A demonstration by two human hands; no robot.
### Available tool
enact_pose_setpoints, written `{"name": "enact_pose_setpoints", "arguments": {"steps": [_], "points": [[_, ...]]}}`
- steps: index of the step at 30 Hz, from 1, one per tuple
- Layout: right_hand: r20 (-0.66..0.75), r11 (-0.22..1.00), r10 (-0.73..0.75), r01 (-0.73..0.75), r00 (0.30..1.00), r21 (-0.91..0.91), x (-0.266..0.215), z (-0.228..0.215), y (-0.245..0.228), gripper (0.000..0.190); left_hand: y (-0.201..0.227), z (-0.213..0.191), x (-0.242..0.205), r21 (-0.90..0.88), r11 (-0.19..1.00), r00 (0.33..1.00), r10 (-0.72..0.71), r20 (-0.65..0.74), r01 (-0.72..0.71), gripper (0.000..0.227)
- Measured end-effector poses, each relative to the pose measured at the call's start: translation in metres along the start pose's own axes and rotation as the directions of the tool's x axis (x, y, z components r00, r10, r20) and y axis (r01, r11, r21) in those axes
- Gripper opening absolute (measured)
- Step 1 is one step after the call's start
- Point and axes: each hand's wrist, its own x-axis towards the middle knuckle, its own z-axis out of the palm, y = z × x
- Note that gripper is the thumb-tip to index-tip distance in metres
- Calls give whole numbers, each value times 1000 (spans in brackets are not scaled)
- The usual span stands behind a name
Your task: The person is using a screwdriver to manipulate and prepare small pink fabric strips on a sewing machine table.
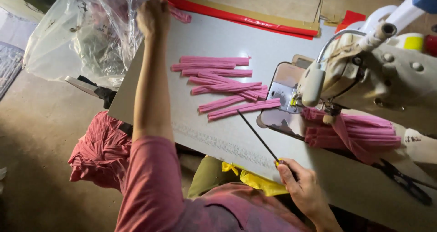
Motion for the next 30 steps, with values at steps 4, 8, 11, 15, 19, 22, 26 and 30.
{"name": "enact_pose_setpoints", "arguments": {"steps": [4,8,11,15,19,22,26,30], "points": [[-12,999,-28,28,1000,41,3,1,1,29,4,17,7,4,836,834,547,68,-549,21],[-10,999,32,-32,999,24,4,-1,5,30,5,6,-4,39,756,746,635,199,-653,6],[-54,999,-15,13,998,-42,3,-8,14,34,21,-24,-54,-118,677,675,735,59,-727,8],[-189,959,-167,115,968,-259,-9,-29,23,37,58,-87,-193,-759,645,574,655,492,-84,32],[-225,874,-233,102,946,-475,-37,-54,34,31,80,-122,-281,-791,565,366,805,467,-233,9],[-149,681,-526,310,837,-663,-53,-69,25,30,84,-135,-304,-861,399,312,900,303,-315,13],[-116,538,-582,274,805,-797,-69,-81,17,32,90,-140,-312,-847,340,294,928,231,-409,12],[-97,410,-600,202,794,-890,-79,-90,19,36,100,-146,-315,-837,291,266,946,182,-462,15]]}}
